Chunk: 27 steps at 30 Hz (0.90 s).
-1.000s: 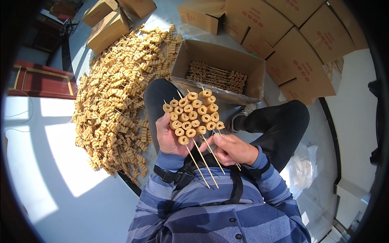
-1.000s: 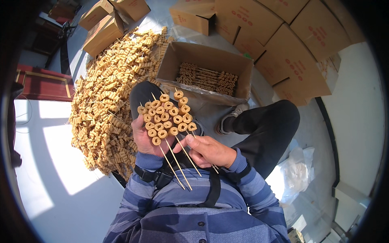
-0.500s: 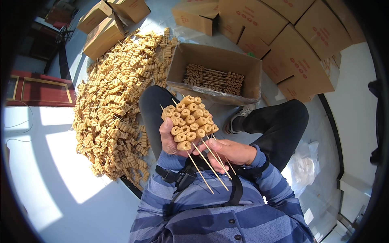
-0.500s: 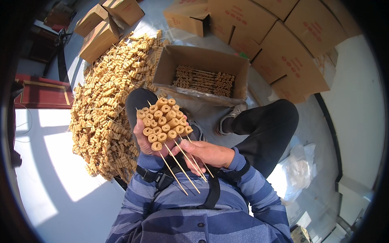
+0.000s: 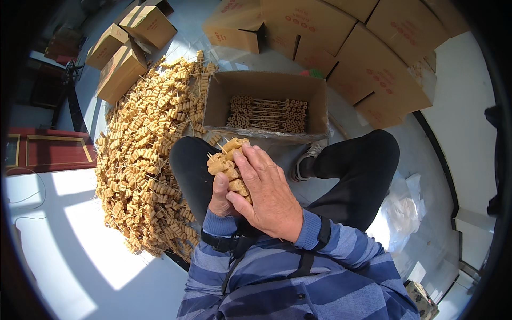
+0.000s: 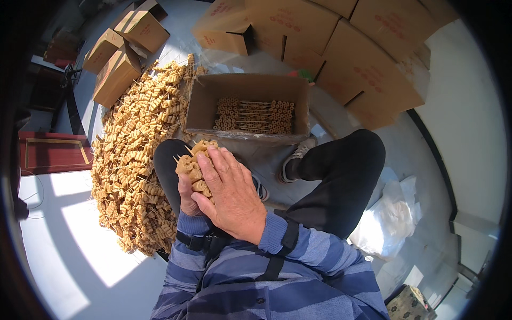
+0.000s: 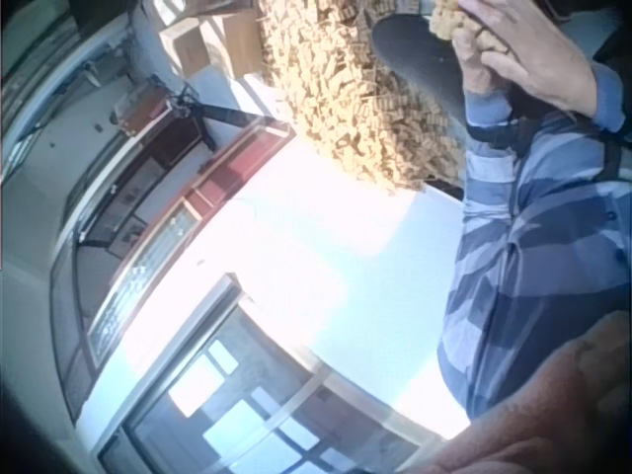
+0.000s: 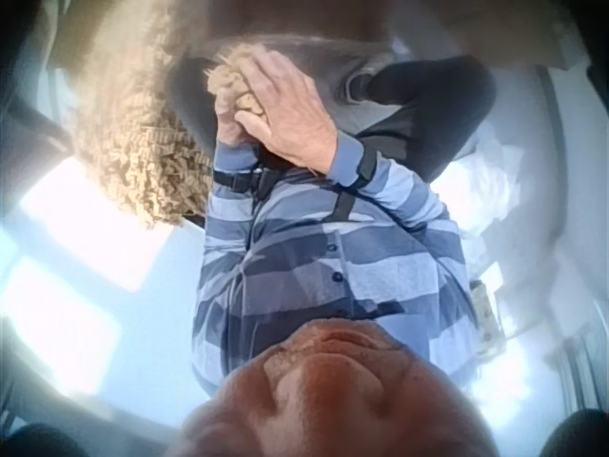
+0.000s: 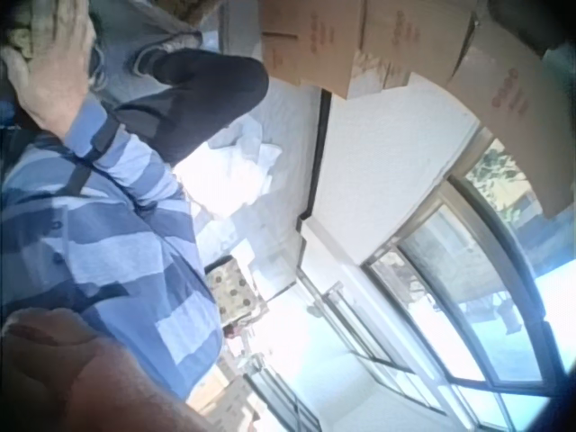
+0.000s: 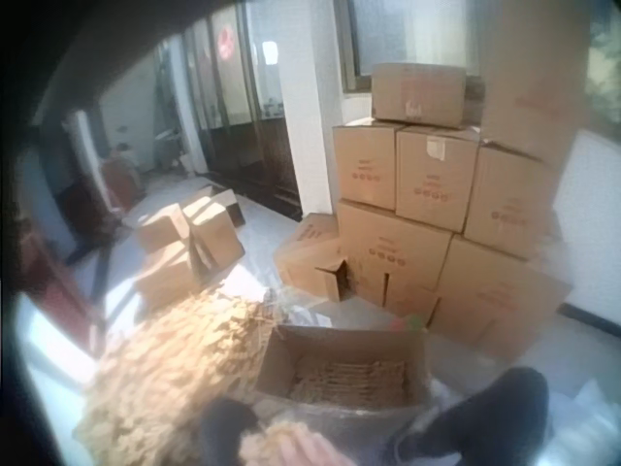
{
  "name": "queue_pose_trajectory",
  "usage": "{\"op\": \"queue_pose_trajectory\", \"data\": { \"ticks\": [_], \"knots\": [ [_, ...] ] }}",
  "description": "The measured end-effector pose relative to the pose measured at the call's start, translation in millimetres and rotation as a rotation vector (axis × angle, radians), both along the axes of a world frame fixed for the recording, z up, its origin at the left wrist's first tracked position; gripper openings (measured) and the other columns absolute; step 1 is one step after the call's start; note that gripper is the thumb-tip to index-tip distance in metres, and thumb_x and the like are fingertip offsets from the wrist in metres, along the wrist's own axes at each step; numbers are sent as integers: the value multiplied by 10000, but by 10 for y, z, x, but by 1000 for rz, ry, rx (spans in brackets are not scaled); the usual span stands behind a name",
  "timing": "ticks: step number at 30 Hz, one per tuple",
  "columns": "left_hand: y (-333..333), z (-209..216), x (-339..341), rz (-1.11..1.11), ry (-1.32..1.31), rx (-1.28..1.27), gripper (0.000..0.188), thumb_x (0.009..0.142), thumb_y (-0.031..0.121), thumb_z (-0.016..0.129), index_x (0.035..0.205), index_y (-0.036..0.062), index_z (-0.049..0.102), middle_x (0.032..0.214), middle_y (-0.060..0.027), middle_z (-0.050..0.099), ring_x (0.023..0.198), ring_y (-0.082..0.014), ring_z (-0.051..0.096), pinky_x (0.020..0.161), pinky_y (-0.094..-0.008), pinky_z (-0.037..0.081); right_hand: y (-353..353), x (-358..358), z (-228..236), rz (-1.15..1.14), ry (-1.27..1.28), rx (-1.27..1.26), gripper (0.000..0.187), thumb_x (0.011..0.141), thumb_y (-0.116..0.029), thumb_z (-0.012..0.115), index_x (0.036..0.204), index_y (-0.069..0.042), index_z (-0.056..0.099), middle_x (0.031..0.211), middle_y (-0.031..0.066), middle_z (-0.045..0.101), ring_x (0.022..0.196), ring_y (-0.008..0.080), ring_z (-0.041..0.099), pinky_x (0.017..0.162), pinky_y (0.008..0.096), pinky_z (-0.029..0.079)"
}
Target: The person sits on the floor and threads small cylindrical snacks onto wooden skewers. They gather the skewers into bundles and place them into a cardboard box. The person adjusts the camera strap briefly before continuing to assemble and pack the skewers.
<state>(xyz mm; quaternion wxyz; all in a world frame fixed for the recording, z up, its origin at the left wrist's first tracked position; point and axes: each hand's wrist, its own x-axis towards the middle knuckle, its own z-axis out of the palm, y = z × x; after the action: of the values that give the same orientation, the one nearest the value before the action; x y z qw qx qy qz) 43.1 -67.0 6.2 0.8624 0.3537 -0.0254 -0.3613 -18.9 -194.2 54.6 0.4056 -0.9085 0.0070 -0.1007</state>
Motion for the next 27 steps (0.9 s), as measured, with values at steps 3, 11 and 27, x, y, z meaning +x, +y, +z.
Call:
{"op": "queue_pose_trajectory", "data": {
  "ticks": [3,11,27],
  "knots": [
    [4,-7,52,-21,32,7,931,858,490,742,1535,30,297,1503,-128,445,1358,-268,493,1138,-406,420,-16,1,-115,-43,2,85,727,952,-355,632,1530,-31,332,1570,224,328,1448,406,328,1166,498,293],
    [-246,44,396,-150,11,220,914,791,348,811,1498,26,330,1391,-121,518,1265,-242,562,1058,-382,489,-429,163,-247,12,-24,229,757,971,-369,610,1546,-8,275,1576,249,299,1455,422,308,1183,489,282],
    [-1673,-265,2314,-442,-1481,1104,883,661,202,816,1379,-59,374,1187,-218,529,1136,-349,563,1030,-424,470,-2272,302,-573,-412,273,529,531,1006,-343,619,1385,15,521,1456,219,479,1292,323,519,1031,371,450]
  ]
}}
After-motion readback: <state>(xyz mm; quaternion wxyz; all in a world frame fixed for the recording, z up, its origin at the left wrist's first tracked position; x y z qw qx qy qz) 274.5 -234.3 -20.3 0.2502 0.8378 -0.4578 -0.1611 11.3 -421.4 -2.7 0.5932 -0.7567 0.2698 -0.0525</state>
